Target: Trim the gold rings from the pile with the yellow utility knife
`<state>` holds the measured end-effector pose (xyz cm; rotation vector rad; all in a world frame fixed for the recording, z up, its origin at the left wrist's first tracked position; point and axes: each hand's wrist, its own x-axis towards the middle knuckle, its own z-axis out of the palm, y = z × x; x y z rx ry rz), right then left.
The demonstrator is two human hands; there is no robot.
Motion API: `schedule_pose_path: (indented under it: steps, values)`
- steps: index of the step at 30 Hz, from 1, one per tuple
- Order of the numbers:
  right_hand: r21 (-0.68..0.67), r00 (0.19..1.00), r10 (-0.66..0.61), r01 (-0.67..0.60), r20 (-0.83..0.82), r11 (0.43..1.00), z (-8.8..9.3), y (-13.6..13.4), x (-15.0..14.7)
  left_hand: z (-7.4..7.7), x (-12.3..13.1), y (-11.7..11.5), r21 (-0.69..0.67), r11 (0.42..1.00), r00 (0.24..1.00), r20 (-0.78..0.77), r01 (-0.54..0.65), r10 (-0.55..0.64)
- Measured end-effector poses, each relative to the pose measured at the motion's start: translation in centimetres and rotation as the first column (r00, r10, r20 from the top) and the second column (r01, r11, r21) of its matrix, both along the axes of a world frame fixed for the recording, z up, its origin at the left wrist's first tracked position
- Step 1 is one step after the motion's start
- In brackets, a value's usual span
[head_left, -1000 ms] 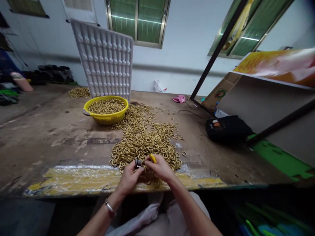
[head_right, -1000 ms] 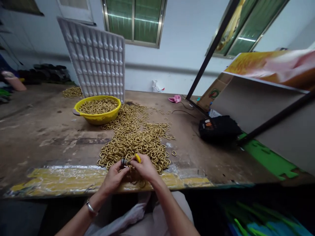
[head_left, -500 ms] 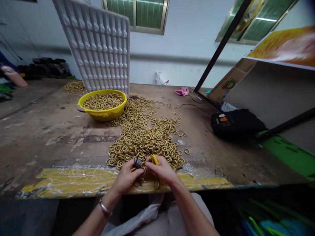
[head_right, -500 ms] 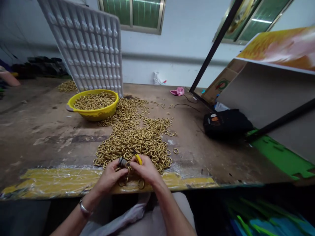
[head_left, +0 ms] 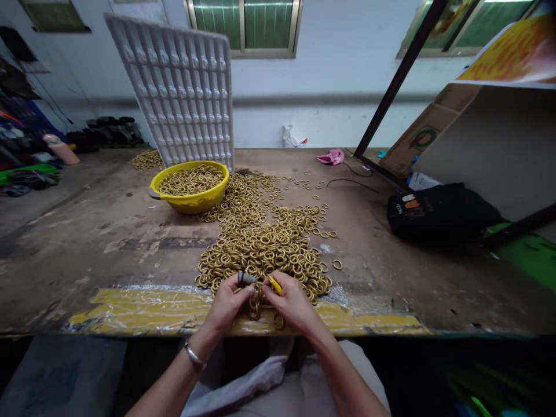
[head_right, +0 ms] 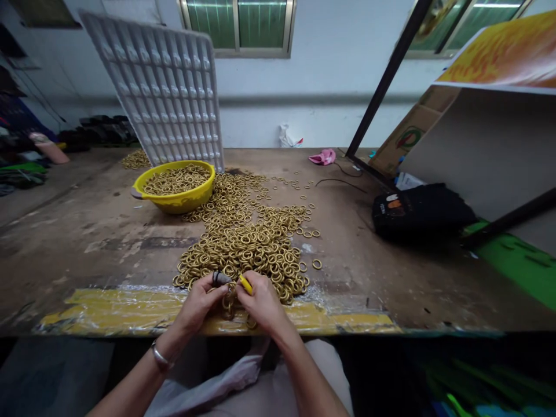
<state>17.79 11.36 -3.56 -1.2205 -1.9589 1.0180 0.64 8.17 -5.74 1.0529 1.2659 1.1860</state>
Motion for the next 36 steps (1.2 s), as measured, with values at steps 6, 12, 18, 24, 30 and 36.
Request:
schedule_pose_path:
  steps: [6,12,18,24,30,36]
  values:
    - [0.176,0.985,-0.017,-0.013,0.169,0.984,-0.7,-0.1,0.0,-0.3,0.2,0.0,0.033,0.999,1.0,-0.011,-0.027,0.028]
    - [0.262,0.98,-0.027,-0.026,0.195,0.965,-0.7,-0.6,-0.2,-0.7,0.2,-0.1,0.039,0.999,1.0,0.003,-0.006,0.006]
    - [0.226,0.995,0.076,-0.09,0.07,0.97,-0.3,-0.8,-0.3,-0.8,0.2,0.0,0.053,0.999,1.0,0.011,-0.002,0.001]
    - [0.17,0.989,0.087,-0.107,0.122,0.98,-0.8,-0.9,-0.5,-0.7,0.5,-0.1,0.044,0.997,0.998,0.014,-0.068,0.068]
    - [0.175,0.982,0.026,-0.059,0.185,0.983,-0.8,-1.0,-1.1,-0.7,0.7,-0.3,0.064,0.994,0.996,0.013,-0.089,0.089]
    - [0.3,0.929,0.052,-0.171,0.367,0.939,-0.7,-1.6,-1.7,-0.6,0.9,-0.5,0.092,0.989,0.993,0.018,-0.114,0.113]
